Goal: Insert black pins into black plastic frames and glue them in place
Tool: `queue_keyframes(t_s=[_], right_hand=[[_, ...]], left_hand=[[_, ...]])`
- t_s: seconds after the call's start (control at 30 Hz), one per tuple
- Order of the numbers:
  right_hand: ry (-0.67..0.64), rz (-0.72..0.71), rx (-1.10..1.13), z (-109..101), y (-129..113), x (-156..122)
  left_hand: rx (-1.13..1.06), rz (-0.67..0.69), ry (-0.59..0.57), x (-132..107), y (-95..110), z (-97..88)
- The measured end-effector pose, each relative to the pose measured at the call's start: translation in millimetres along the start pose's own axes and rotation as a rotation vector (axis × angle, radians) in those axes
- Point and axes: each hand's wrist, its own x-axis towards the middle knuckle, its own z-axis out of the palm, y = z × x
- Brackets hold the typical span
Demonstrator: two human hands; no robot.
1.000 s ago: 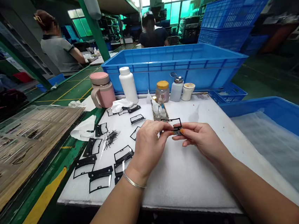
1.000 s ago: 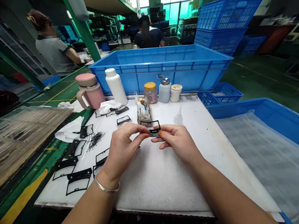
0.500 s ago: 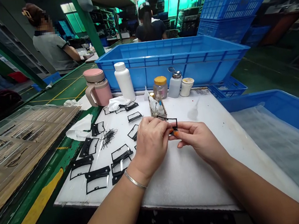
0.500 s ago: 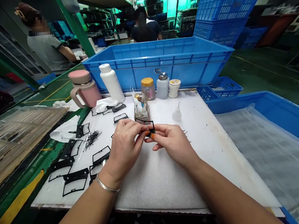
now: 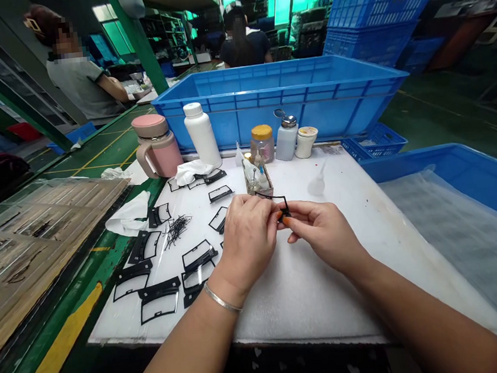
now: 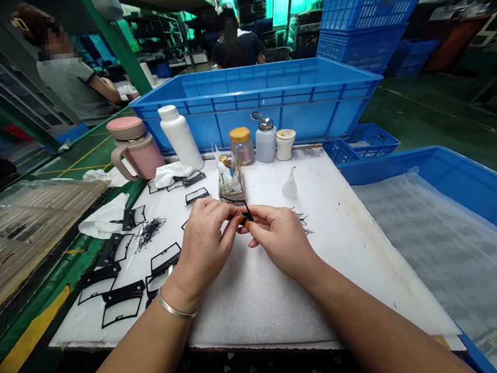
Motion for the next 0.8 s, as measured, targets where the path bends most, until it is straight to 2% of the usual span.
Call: queue_keyframes(t_s=[0.5,0.7,0.8], right_hand=[[0.05,-0.08,0.0,2.1,7.5,-0.2],[0.074,-0.032,0.031,1.5,0.6,-1.5],[0.072,0.014,0.09,-1.9,-0.3,-1.0]], left_hand=[[-0.02,0.021,0.081,-0.8,1.0,0.3],[-0.059,0.025,0.132,0.4,1.7,-3.1],[-0.119,-0.04,0.183,0.4,-1.5,-4.1]])
